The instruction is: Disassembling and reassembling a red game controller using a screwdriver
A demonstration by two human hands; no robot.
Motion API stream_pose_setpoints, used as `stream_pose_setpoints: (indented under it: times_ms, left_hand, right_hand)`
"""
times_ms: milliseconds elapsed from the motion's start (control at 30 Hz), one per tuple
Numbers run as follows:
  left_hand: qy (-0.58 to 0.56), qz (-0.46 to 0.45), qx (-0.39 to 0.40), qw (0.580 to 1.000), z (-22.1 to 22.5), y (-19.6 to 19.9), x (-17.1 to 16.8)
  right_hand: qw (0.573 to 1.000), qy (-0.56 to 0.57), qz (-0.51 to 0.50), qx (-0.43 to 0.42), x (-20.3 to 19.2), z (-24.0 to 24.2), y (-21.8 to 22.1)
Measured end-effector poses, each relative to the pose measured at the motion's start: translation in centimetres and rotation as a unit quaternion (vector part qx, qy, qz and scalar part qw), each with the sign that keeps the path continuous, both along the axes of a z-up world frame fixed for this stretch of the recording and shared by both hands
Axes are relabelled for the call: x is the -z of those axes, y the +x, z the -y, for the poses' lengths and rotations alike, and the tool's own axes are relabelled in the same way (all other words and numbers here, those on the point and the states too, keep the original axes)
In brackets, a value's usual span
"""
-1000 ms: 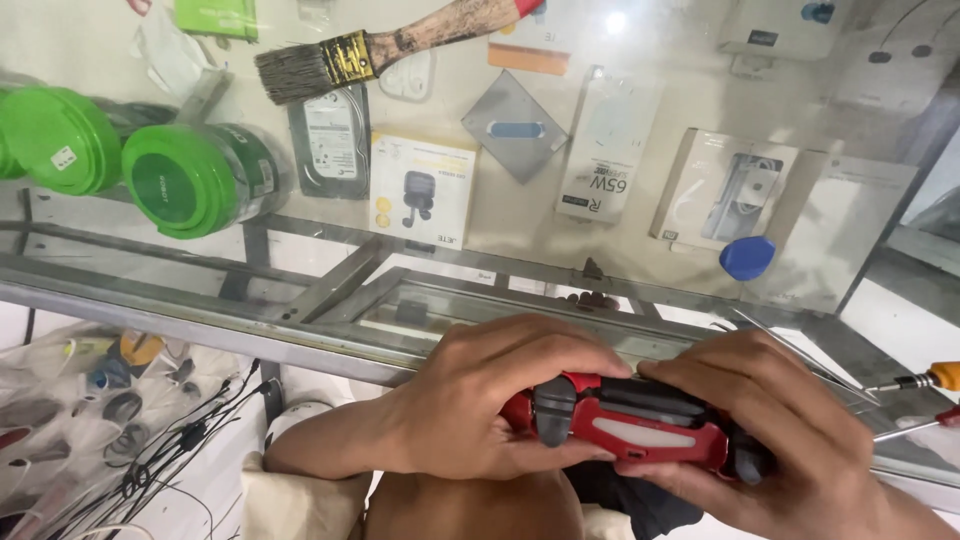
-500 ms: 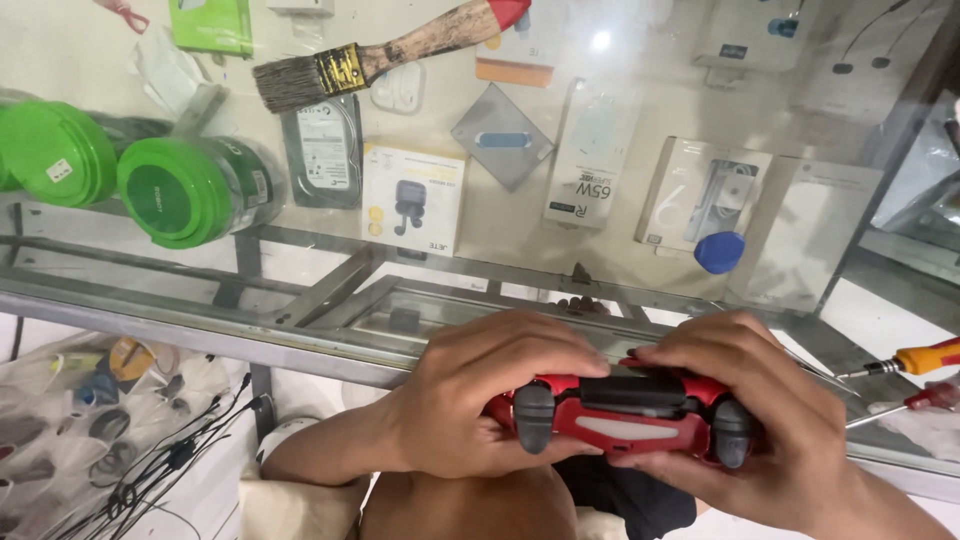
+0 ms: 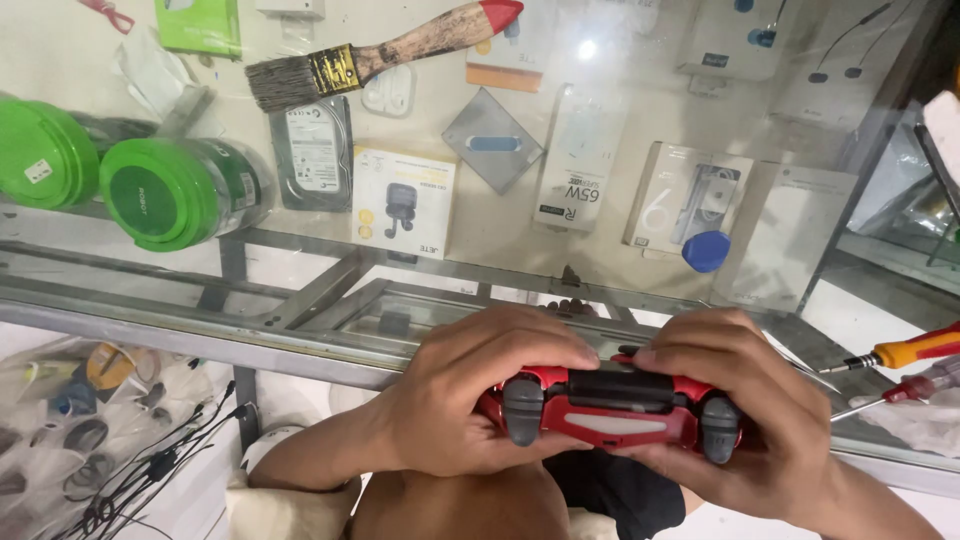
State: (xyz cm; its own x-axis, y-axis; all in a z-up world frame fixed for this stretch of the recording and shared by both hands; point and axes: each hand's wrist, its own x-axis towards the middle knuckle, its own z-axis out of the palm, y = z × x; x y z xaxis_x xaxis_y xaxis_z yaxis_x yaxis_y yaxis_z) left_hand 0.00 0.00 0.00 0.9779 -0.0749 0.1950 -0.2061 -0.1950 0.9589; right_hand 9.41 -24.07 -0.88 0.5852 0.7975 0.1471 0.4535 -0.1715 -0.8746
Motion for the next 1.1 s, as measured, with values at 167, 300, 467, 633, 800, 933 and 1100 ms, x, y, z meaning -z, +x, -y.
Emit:
stream_pose_setpoints:
  times_ms: [167, 300, 467, 633, 800, 933, 1100]
  left_hand:
    - [0.005, 0.002, -0.008, 1.0, 0.1, -0.2, 0.3]
    - [0.02, -0.001, -0.01, 1.0, 0.0, -0.3, 0.3]
    - [0.005, -0.027, -0.004, 1.0, 0.0, -0.3, 0.4]
    - [-0.032, -0.078, 0.02, 0.996, -0.5, -0.4, 0.1]
    - [-0.047, -0.104, 0.023, 0.993, -0.5, -0.6, 0.0]
    - [-0.05, -0.115, 0.018, 0.992, -0.4, -0.6, -0.1]
    - [-0.041, -0.112, 0.001, 0.993, -0.1, -0.8, 0.0]
  right_hand:
    - [0.998, 0.026, 0.055, 0.004, 0.9, 1.1, -0.4]
    - [0.993, 0.067, 0.094, -0.009, 1.7, 1.2, -0.4]
    - [0.991, 0.055, 0.118, -0.03, 2.2, 1.7, -0.2]
    - [0.993, 0.071, 0.094, -0.026, 2.3, 1.7, -0.6]
    - [0.998, -0.008, 0.061, -0.011, 0.9, 1.7, -0.7]
    - [0.999, -0.028, 0.031, 0.002, 0.1, 1.3, -0.8]
    - [0.999, -0.027, 0.03, 0.009, -0.1, 1.2, -0.7]
